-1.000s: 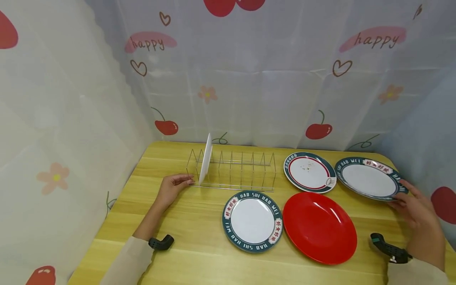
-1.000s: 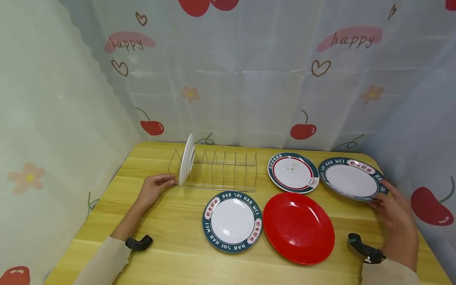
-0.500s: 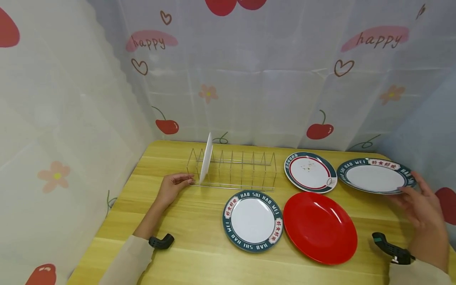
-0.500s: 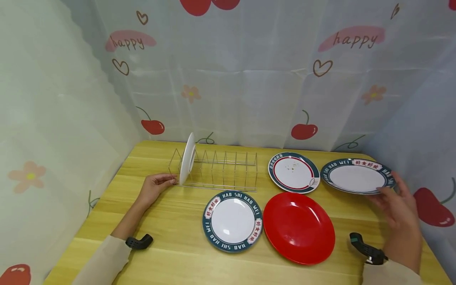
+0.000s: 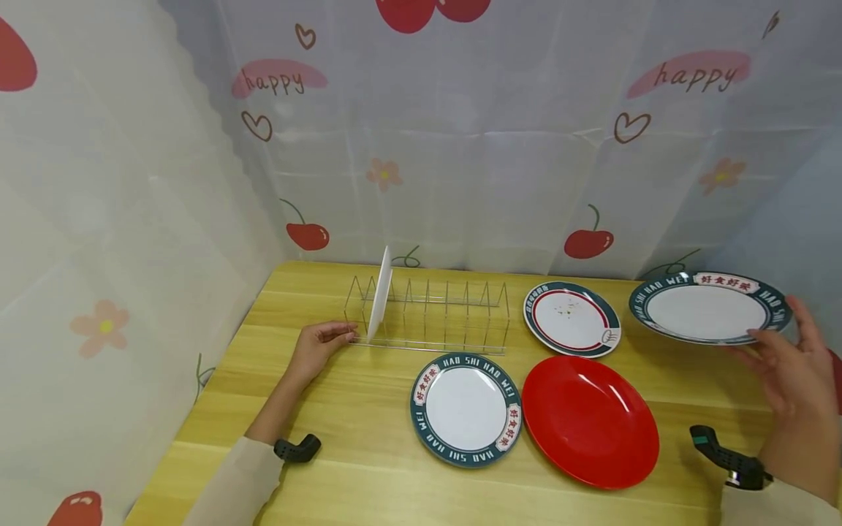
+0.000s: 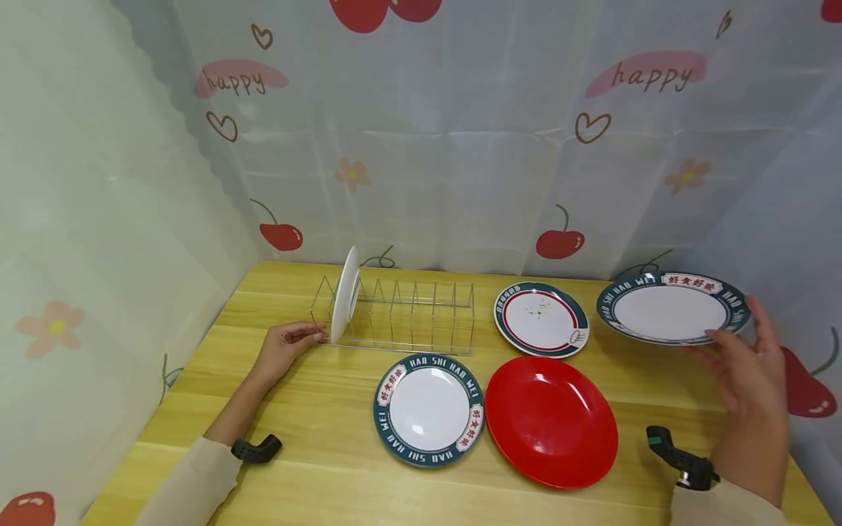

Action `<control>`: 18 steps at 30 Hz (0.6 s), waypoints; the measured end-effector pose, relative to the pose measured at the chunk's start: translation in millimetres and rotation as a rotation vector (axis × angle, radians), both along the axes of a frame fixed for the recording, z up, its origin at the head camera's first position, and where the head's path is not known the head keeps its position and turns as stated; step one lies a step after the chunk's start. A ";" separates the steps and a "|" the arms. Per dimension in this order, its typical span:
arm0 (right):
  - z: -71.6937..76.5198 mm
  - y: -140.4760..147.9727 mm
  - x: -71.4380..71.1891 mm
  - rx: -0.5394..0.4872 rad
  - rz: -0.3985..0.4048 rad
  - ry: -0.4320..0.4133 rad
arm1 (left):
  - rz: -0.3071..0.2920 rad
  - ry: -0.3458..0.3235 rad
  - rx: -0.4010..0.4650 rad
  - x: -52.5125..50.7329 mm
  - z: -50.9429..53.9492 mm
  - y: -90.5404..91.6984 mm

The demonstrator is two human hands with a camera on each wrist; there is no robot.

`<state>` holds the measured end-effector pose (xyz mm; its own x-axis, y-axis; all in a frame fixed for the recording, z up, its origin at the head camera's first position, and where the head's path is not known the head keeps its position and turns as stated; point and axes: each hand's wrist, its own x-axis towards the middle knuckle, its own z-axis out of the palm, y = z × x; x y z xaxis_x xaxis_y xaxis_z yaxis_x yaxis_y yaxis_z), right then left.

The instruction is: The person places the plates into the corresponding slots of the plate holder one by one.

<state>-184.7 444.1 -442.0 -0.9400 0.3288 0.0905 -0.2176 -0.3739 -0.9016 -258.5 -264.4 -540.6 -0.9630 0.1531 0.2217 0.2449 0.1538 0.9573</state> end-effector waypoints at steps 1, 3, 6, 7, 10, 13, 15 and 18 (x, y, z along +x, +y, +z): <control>3.2 -1.2 -0.1 -0.004 0.011 0.025 | 0.001 -0.004 0.002 0.3 -0.7 -0.3; 9.7 -3.3 -0.5 -0.023 0.039 0.083 | 0.000 -0.005 0.003 0.5 -1.8 -0.3; 17.7 -6.9 -2.0 -0.087 0.084 0.166 | 0.001 0.003 0.000 -1.0 0.1 0.6; 19.9 -8.7 -2.3 -0.108 0.092 0.180 | 0.002 0.008 -0.003 -1.8 1.3 1.0; 24.8 -15.2 -1.3 -0.143 0.120 0.210 | 0.003 0.015 -0.013 -3.4 3.4 1.2; 29.6 -23.0 0.8 -0.168 0.142 0.218 | 0.001 0.020 -0.018 -2.5 1.9 0.6; 33.1 -27.4 1.5 -0.188 0.153 0.223 | 0.005 0.017 -0.018 -1.4 0.6 0.6; 38.3 -34.1 1.1 -0.217 0.160 0.234 | 0.011 0.025 -0.025 -1.2 0.3 0.8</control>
<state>-183.6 410.0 -403.7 -0.9434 0.2138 0.2534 -0.3316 -0.5976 -0.7300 -259.7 -263.6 -540.3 -0.9588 0.1482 0.2424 0.2672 0.1804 0.9466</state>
